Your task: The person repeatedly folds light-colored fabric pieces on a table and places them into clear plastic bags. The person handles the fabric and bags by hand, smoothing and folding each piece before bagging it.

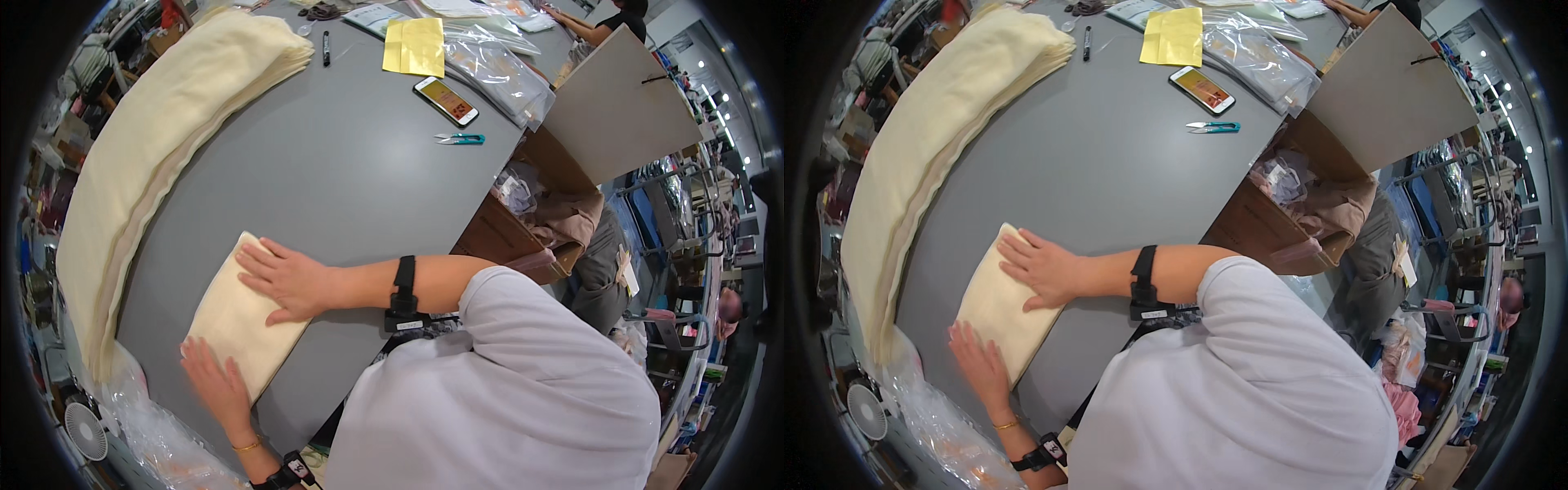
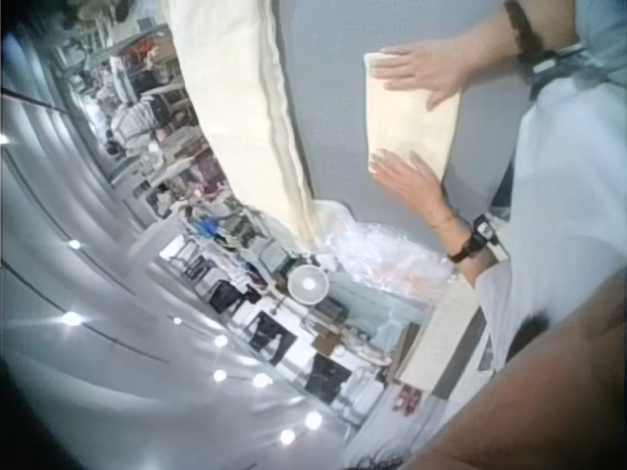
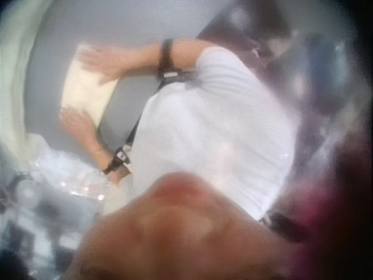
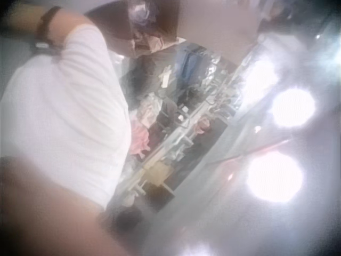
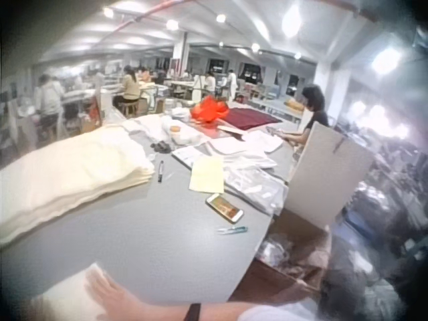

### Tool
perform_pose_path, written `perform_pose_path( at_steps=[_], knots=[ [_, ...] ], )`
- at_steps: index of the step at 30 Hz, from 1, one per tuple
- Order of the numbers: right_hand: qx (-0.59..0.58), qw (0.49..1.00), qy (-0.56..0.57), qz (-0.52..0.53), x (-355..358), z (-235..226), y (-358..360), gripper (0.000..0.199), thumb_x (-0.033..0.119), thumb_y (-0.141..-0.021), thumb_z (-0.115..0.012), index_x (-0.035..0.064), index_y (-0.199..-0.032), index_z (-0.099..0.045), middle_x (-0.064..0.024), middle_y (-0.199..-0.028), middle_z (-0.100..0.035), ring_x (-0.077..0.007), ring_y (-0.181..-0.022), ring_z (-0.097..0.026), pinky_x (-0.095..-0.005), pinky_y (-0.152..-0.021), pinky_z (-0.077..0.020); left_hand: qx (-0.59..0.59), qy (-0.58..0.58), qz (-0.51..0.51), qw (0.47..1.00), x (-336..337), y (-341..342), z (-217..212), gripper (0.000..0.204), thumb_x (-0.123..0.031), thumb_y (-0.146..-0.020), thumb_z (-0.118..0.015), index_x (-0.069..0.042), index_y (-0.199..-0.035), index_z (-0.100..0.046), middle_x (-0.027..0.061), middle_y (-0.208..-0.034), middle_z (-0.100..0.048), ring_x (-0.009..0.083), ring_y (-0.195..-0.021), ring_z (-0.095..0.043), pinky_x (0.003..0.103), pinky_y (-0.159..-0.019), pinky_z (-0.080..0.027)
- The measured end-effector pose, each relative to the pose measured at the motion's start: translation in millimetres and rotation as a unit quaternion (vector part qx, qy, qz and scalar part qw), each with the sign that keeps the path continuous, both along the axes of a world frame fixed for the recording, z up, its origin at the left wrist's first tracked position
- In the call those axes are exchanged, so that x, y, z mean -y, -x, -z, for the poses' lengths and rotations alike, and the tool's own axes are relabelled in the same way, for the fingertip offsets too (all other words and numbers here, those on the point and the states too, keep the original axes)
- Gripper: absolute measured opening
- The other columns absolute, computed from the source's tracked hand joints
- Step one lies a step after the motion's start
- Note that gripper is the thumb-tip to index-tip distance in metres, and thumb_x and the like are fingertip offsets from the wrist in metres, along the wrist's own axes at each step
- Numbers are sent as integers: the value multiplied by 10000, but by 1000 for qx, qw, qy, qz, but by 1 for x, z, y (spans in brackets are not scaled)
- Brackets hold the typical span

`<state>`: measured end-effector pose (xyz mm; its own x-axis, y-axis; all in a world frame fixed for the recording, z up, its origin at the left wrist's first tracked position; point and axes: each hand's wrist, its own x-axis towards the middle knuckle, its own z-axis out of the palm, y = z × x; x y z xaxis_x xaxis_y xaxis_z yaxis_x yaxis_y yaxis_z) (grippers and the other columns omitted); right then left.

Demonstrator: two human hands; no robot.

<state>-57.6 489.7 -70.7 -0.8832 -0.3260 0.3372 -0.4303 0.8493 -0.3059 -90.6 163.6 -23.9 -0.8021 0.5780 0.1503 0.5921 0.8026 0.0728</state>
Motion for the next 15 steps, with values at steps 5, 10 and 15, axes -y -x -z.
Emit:
perform_pose_path(
  at_steps=[5, 10, 15],
  knots=[
    [-41, 998, -1, -47, -31, 12, 23, 1004, 752, -897, -571, -19, -1530, -460, -309, -1644, -299, -440, -1575, -203, -574, -1284, -146, 54, 16, 31, 998, -44, -8, 11, 810, -291, -982, -639, -11, -1638, -254, 283, -1707, -175, 470, -1586, -137, 569, -1282, -122],
    [3, 980, -36, -196, -145, -29, 68, 947, 690, -889, -650, 55, -1561, -443, -251, -1640, -352, -447, -1509, -323, -592, -1258, -209, 115, -9, 81, 990, -89, -61, 10, 859, -365, -938, -710, -66, -1637, -310, 315, -1708, -110, 498, -1586, -84, 588, -1279, -95],
    [9, 987, -138, -77, -137, -63, 47, 694, 491, -916, -704, 124, -1483, -544, -142, -1637, -405, -291, -1551, -325, -557, -1264, -234, 169, -21, 47, 984, -123, -91, -17, 921, -466, -874, -778, -49, -1596, -388, 377, -1665, -165, 559, -1557, -125, 601, -1265, -156]
  ],
)
